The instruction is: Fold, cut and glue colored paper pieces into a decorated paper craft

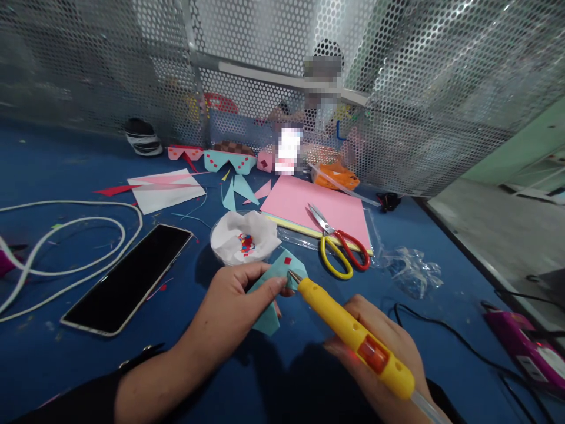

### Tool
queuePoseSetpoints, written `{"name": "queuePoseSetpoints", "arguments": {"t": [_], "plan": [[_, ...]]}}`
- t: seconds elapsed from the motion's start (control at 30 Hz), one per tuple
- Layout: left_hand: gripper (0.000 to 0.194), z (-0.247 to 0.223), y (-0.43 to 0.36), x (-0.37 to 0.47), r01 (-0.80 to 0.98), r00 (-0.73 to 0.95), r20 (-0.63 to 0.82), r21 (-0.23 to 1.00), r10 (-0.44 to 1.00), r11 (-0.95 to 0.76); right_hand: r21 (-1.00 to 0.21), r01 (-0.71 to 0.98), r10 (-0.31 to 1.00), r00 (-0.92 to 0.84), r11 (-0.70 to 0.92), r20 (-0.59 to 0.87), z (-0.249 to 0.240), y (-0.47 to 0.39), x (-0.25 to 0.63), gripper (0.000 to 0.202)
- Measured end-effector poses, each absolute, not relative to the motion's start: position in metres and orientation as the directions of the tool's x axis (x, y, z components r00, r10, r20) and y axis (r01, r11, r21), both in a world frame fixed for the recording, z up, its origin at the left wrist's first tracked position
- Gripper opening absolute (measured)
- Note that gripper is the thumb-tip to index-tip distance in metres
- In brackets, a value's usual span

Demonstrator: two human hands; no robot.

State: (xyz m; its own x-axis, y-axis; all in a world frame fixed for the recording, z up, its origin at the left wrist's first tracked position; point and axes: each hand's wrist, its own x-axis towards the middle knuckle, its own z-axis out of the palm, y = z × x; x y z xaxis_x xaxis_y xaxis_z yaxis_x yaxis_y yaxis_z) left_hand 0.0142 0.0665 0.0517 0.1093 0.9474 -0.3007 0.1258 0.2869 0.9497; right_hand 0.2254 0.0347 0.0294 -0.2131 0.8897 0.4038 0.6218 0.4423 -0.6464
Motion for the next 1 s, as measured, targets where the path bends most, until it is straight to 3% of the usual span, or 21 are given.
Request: {"name": "queuePoseSetpoints", "arguments": {"t": [0.27,1.0], "plan": [[0.026,0.0507,0.0666,0.0142,0.132,0.095,-0.275,0.956,0.957,0.262,-0.626,0.645,0.891,-0.221,0.439,0.396,0.0279,0.0336,0.2263,0.044],[0.022,0.0504,0.0668,0.0159,0.09,0.092,-0.303,0.951,0.948,0.295,-0.599,0.66,0.889,-0.282,0.453,0.361,0.0314,0.0345,0.2305,0.032]]}}
